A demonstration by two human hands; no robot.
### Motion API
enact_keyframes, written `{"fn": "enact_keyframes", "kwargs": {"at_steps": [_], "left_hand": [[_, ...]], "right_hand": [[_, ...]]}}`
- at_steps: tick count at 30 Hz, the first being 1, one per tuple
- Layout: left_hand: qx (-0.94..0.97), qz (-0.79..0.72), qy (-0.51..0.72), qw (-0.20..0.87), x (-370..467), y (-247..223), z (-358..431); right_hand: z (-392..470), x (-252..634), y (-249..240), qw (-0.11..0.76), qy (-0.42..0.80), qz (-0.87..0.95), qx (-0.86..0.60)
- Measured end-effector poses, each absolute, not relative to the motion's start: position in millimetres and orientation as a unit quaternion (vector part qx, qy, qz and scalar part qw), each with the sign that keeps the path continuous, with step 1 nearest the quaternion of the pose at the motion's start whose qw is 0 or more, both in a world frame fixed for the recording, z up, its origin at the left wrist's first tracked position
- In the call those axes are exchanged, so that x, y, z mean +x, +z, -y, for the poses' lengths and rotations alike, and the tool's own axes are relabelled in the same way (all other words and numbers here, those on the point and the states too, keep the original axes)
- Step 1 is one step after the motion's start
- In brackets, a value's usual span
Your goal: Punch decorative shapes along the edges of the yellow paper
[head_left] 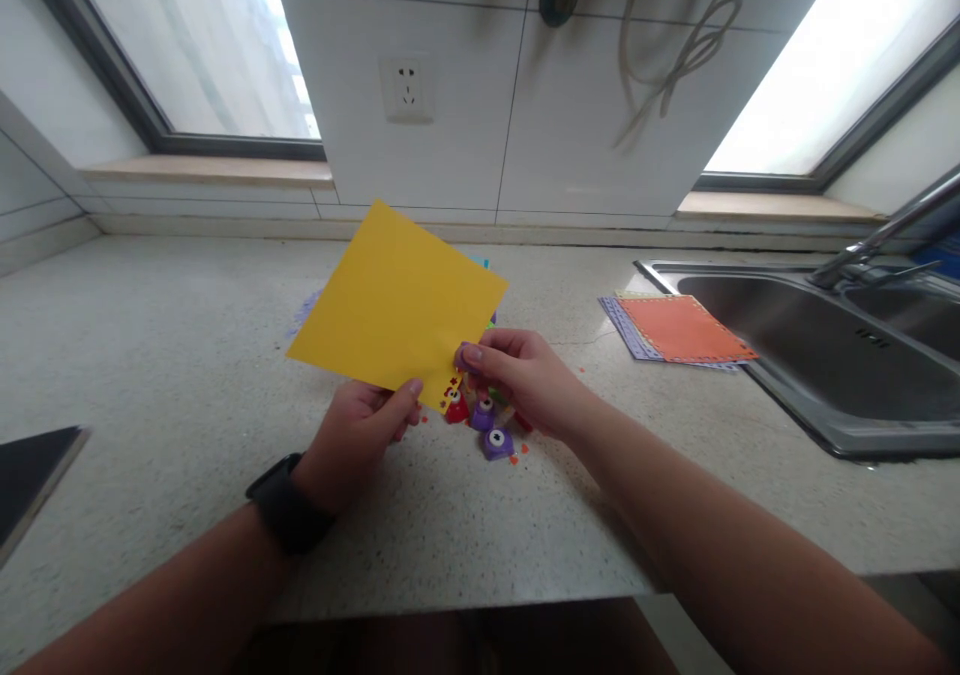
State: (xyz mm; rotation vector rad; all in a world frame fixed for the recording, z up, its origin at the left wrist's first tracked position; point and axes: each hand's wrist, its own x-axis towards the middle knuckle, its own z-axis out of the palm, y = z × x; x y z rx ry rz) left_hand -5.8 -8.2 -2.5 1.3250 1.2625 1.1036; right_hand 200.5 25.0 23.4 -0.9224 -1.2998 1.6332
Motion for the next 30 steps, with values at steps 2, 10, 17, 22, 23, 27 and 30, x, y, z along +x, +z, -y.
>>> {"fn": "enact_keyframes", "kwargs": {"at_steps": [2,10,17,22,23,27,30], "left_hand": [[0.55,-0.516,0.451,0.477,-6.0,-2.8,7.8],[0.563,-0.518,0.445,0.466,-6.8,-4.6,7.6],[0.556,-0.521,0.452,0.463,-4.9,-1.5,7.8],[0.557,-0.523,0.451,0.462,-3.6,-0.6,8.5],[0.556,-0.523,0.451,0.462,-3.7,-0.6,8.8],[0.552,-0.52,0.452,0.47,-4.8,-1.4,9.2],[0.552,-0.521,0.451,0.47,-5.2,-1.7,8.9]], "right_hand": [[-24.8,200.1,23.6,0.418,0.649,0.514,-0.373],[-22.9,199.0,26.0,0.419,0.643,0.514,-0.383],[-21.9,198.6,27.9,0.415,0.634,0.526,-0.386],[-23.5,199.1,25.7,0.413,0.626,0.537,-0.386],[-23.7,199.1,25.4,0.413,0.624,0.538,-0.387],[-23.2,198.5,26.1,0.414,0.616,0.543,-0.394],[-22.5,198.2,27.5,0.413,0.611,0.543,-0.402]]}}
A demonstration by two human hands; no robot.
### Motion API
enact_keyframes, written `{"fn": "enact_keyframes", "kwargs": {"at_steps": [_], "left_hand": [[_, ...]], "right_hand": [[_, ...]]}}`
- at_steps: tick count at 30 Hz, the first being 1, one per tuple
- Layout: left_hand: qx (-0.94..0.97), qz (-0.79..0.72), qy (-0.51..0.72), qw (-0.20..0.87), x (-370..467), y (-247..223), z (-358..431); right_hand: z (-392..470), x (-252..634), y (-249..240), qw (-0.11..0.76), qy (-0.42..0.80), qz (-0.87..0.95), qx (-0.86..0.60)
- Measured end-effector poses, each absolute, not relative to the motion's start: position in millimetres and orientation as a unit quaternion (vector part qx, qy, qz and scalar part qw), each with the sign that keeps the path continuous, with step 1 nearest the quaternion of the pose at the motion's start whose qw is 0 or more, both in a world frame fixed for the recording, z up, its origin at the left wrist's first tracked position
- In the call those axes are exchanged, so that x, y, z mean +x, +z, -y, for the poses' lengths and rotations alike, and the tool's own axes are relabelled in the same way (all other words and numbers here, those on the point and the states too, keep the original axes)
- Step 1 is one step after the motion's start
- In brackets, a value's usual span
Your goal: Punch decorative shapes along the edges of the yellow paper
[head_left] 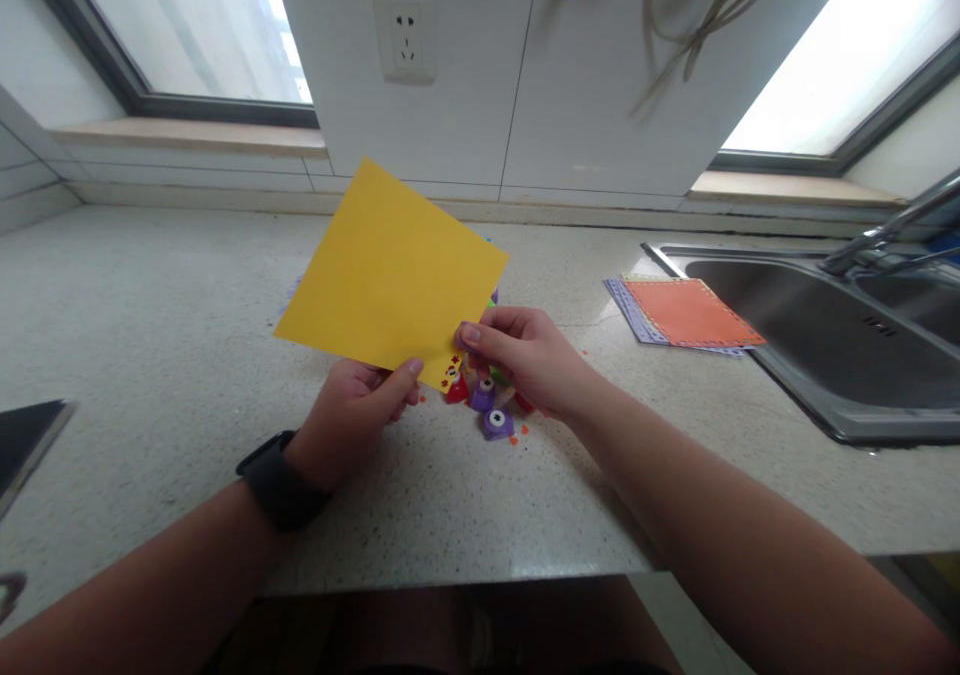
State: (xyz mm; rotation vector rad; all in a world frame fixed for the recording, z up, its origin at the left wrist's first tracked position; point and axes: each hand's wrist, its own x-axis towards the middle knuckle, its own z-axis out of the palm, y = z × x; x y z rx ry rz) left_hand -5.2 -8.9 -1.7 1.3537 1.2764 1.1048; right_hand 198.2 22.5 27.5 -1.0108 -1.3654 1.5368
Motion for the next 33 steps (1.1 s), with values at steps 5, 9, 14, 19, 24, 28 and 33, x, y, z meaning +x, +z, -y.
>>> {"fn": "enact_keyframes", "kwargs": {"at_steps": [5,9,14,19,24,28,33], "left_hand": [[0.555,-0.52,0.449,0.469,-4.9,-2.1,8.9],[0.554,-0.522,0.448,0.469,-5.1,-2.2,9.0],[0.561,-0.52,0.446,0.464,-5.2,-2.4,9.6],[0.562,-0.522,0.446,0.461,-5.4,-2.1,11.1],[0.561,-0.527,0.45,0.454,-5.1,-0.8,10.7],[0.559,-0.535,0.446,0.449,-4.6,-0.1,10.5],[0.551,-0.528,0.457,0.458,-4.7,-0.7,10.7]], "right_hand": [[-22.9,198.5,27.6,0.408,0.602,0.558,-0.399],[-23.5,199.1,26.5,0.41,0.597,0.562,-0.4],[-22.8,199.4,27.8,0.405,0.587,0.577,-0.399],[-20.8,198.4,30.3,0.404,0.581,0.583,-0.399],[-20.4,197.8,31.3,0.407,0.575,0.59,-0.394],[-21.1,198.6,32.7,0.388,0.58,0.59,-0.406],[-24.4,202.5,31.9,0.378,0.591,0.592,-0.397]]}}
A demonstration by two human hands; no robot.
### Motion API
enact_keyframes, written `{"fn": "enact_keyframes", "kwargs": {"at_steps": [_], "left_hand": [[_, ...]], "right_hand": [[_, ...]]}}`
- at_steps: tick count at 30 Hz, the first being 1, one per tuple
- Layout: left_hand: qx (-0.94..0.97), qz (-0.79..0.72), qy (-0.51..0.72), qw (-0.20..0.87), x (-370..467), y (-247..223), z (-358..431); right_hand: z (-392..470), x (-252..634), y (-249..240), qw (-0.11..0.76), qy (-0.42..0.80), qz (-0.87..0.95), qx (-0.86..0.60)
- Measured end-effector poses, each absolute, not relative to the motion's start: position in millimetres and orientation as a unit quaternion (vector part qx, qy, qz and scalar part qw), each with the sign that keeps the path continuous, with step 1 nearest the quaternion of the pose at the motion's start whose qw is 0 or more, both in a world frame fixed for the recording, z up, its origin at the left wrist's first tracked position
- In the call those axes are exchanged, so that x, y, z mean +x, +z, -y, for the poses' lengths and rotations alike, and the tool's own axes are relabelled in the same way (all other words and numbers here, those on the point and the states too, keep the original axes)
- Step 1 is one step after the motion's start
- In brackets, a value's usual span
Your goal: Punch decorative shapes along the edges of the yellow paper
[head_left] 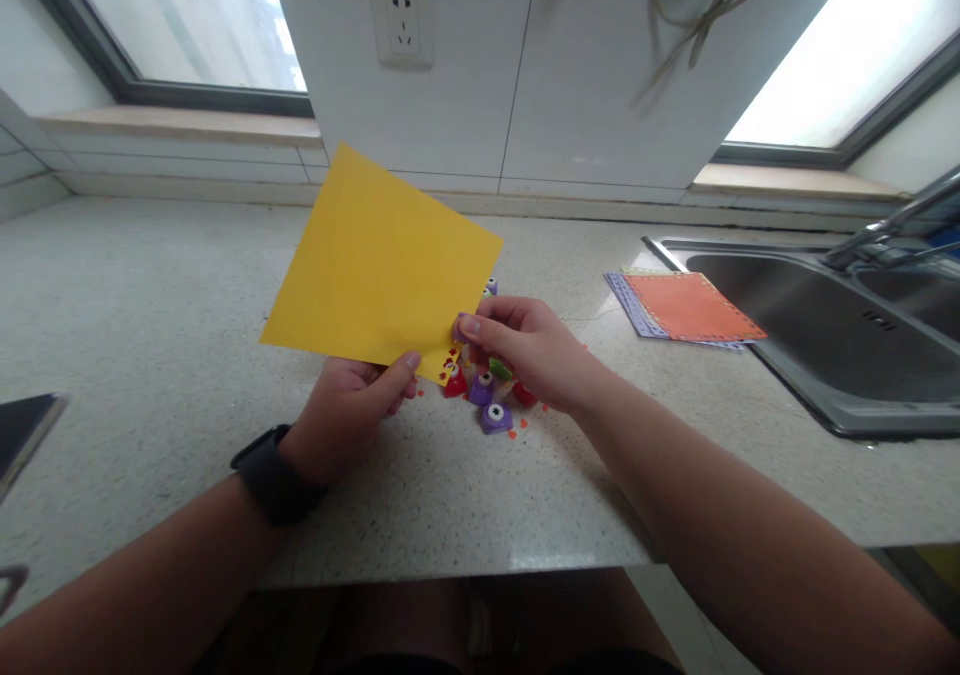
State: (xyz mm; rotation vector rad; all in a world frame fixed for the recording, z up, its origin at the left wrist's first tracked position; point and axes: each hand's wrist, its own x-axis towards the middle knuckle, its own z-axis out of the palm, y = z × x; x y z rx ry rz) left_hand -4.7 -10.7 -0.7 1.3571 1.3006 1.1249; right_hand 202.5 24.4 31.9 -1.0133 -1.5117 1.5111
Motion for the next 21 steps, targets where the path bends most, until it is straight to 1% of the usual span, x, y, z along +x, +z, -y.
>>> {"fn": "enact_keyframes", "kwargs": {"at_steps": [7,14,18,21], "left_hand": [[0.545,-0.515,0.473,0.462,-2.7,-1.0,8.0],[0.525,-0.522,0.477,0.474,-3.6,-3.1,7.0],[0.524,-0.53,0.474,0.47,-2.1,-0.6,6.9],[0.513,-0.539,0.474,0.471,-0.8,0.8,7.0]], "right_hand": [[-31.7,208.4,28.4,0.444,0.605,0.545,-0.374],[-36.7,217.3,34.6,0.487,0.599,0.513,-0.375],[-45.0,227.3,32.5,0.505,0.526,0.536,-0.424],[-52.3,235.9,29.2,0.484,0.399,0.6,-0.497]]}}
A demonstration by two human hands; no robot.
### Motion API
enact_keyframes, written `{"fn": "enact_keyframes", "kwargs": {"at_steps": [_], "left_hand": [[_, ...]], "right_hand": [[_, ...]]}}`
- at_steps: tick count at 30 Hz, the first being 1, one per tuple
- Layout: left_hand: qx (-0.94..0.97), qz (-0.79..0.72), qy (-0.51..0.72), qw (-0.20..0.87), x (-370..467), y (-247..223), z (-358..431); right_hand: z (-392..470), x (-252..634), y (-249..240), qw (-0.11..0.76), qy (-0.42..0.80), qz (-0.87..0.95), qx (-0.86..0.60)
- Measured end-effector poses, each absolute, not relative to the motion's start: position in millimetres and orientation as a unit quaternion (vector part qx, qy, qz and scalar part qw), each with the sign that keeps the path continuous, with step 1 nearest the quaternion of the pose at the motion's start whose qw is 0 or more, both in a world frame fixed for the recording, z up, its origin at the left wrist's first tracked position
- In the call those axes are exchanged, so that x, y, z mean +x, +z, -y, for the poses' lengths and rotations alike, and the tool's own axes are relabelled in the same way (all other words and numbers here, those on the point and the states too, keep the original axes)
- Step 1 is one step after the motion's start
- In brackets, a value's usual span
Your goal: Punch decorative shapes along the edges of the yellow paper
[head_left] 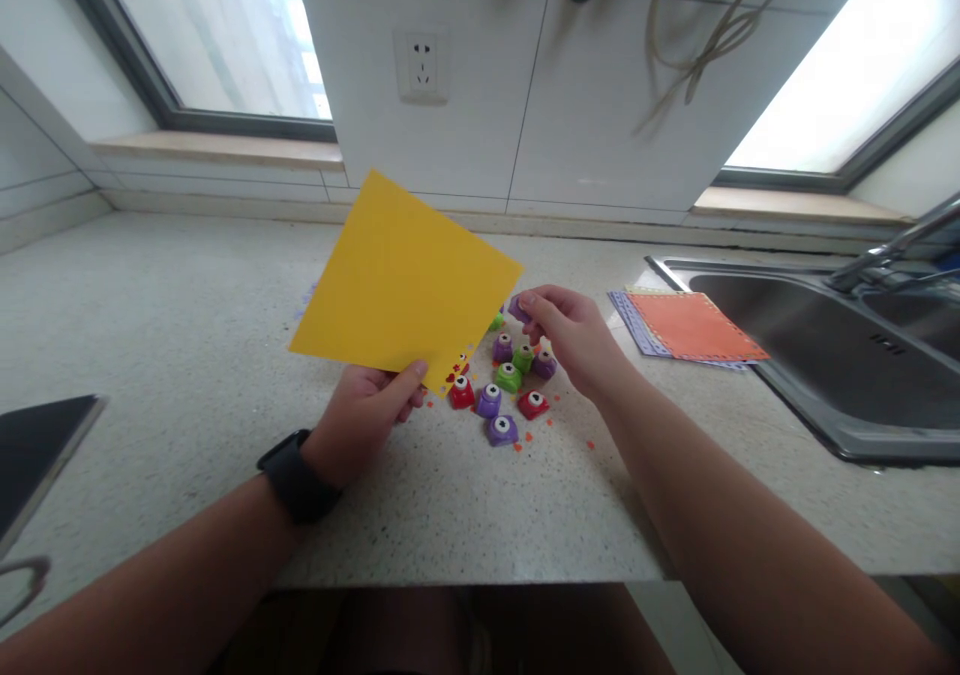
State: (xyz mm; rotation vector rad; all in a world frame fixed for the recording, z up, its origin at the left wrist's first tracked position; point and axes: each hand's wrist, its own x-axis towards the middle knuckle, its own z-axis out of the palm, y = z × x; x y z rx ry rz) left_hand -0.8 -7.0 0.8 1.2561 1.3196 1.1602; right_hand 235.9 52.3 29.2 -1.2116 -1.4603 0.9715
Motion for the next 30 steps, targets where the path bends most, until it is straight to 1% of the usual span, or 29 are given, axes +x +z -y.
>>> {"fn": "enact_keyframes", "kwargs": {"at_steps": [4,7,12,18,25,30], "left_hand": [[0.505,-0.536,0.47,0.487,-1.2,-1.1,6.9],[0.511,-0.531,0.462,0.494,-2.5,-3.2,6.5],[0.522,-0.518,0.452,0.505,-4.9,-5.9,4.6],[0.519,-0.484,0.455,0.538,-8.2,-13.0,1.3],[0.512,-0.465,0.464,0.554,-11.2,-20.8,0.7],[0.52,-0.455,0.458,0.559,-11.7,-21.9,0.2]], "right_hand": [[-60.6,246.9,26.6,0.392,0.209,0.672,-0.593],[-64.9,253.8,26.7,0.331,0.156,0.682,-0.633],[-67.2,259.0,27.4,0.237,0.155,0.687,-0.669],[-66.8,260.4,25.0,0.185,0.158,0.72,-0.65],[-66.6,261.2,21.2,0.15,0.165,0.757,-0.614],[-64.1,259.2,19.5,0.155,0.186,0.76,-0.603]]}}
